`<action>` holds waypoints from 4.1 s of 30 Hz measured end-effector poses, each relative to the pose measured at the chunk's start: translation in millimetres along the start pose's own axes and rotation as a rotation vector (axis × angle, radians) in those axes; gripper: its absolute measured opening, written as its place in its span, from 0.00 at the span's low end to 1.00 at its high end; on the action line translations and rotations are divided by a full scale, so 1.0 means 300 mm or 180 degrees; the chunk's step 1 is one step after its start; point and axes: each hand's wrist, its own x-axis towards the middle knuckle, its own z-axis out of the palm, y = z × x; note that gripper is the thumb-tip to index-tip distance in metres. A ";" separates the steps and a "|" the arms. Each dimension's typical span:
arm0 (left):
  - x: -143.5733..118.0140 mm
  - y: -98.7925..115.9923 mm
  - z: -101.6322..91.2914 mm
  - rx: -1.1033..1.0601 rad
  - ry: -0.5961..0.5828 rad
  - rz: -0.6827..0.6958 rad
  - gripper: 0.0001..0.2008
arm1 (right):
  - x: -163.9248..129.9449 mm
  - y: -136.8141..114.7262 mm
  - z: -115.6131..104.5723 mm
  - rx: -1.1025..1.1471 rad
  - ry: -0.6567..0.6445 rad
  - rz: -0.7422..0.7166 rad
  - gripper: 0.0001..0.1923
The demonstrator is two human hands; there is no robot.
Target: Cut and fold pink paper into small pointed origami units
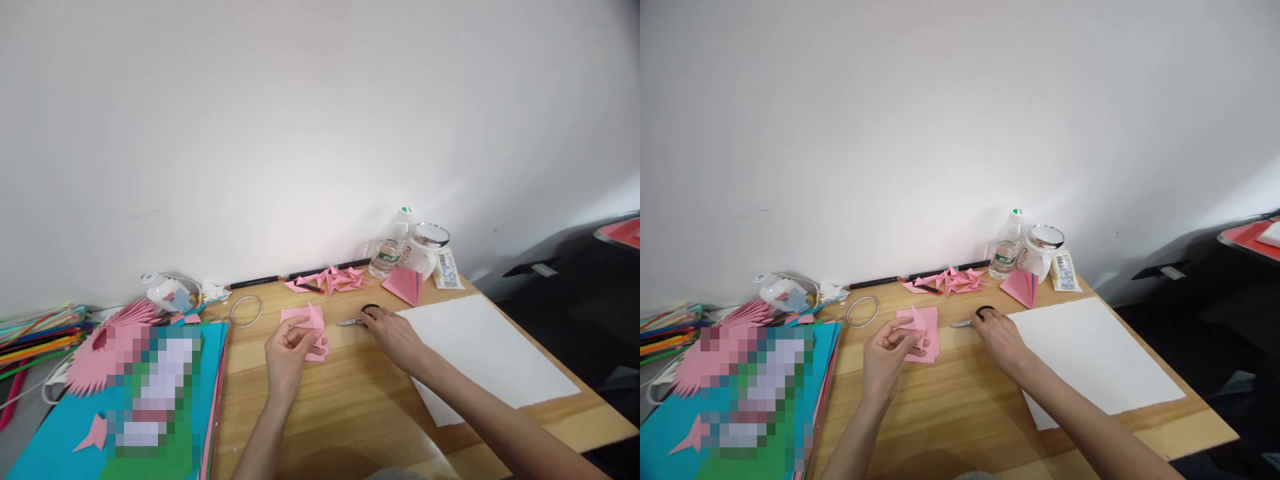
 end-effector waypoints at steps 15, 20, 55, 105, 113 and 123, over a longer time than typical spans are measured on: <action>0.018 -0.153 -0.028 0.0715 -0.0757 -0.0014 0.13 | 0.029 -0.189 0.064 0.3911 0.0216 0.0271 0.18; 0.061 -0.184 -0.080 0.1268 -0.0298 0.0405 0.15 | 0.097 -0.147 0.079 0.4204 0.0833 0.0749 0.21; 0.100 -0.270 -0.153 0.3191 -0.0106 0.2096 0.09 | 0.083 -0.163 0.199 0.3613 0.0974 0.0799 0.20; 0.098 -0.193 -0.129 -0.0150 0.0709 0.0328 0.16 | 0.047 -0.227 0.220 0.4372 0.0691 -0.0124 0.17; 0.091 -0.160 -0.112 -0.0545 0.0187 -0.0026 0.22 | 0.053 -0.224 0.215 0.4167 0.1003 0.0159 0.12; 0.073 -0.132 -0.118 -0.1150 -0.1048 0.0062 0.54 | 0.051 -0.223 0.201 0.4199 0.1248 0.0079 0.07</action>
